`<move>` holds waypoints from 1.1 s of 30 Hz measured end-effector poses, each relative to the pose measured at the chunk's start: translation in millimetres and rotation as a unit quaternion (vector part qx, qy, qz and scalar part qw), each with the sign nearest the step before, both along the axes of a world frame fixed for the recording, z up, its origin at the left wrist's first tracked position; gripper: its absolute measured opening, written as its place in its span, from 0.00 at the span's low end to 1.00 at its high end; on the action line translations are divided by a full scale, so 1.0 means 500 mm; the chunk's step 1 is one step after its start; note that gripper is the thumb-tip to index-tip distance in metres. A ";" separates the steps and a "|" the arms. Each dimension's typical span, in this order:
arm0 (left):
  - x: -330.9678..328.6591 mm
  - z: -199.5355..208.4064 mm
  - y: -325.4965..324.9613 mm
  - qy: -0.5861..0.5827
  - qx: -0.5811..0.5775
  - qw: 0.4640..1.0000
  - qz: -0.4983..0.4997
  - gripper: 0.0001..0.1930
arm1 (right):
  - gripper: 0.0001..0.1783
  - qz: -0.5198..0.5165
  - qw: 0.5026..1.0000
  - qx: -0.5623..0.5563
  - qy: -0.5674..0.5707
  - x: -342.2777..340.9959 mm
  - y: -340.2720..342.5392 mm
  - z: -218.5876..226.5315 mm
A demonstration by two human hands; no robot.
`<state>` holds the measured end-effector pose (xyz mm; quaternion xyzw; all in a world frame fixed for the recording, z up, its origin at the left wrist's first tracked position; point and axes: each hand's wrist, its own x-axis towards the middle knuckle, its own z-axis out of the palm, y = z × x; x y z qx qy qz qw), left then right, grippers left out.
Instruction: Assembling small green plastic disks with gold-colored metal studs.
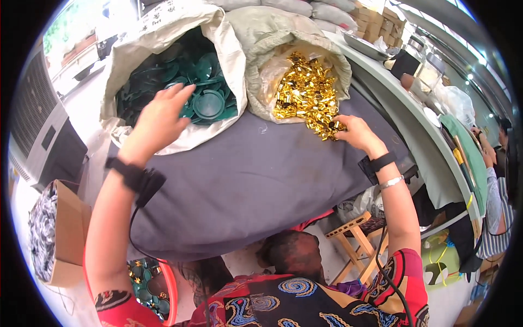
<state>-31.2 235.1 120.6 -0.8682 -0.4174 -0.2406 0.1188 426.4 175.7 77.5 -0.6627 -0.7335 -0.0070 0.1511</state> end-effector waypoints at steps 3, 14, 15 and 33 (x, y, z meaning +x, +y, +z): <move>0.065 -0.046 0.086 0.066 -0.038 0.996 0.043 0.39 | 0.26 0.030 0.999 0.006 -0.039 -0.025 -0.006 -0.002; 0.078 -0.090 0.148 0.082 -0.173 0.980 0.049 0.27 | 0.11 0.108 0.973 0.079 -0.186 -0.078 -0.007 -0.013; 0.082 -0.088 0.147 0.056 -0.175 0.982 0.033 0.21 | 0.10 0.145 0.945 0.128 -0.263 -0.087 0.004 -0.014; 0.052 -0.051 -0.270 -0.157 -0.136 0.978 -0.013 0.09 | 0.17 0.194 0.965 0.088 -0.152 -0.184 -0.029 0.011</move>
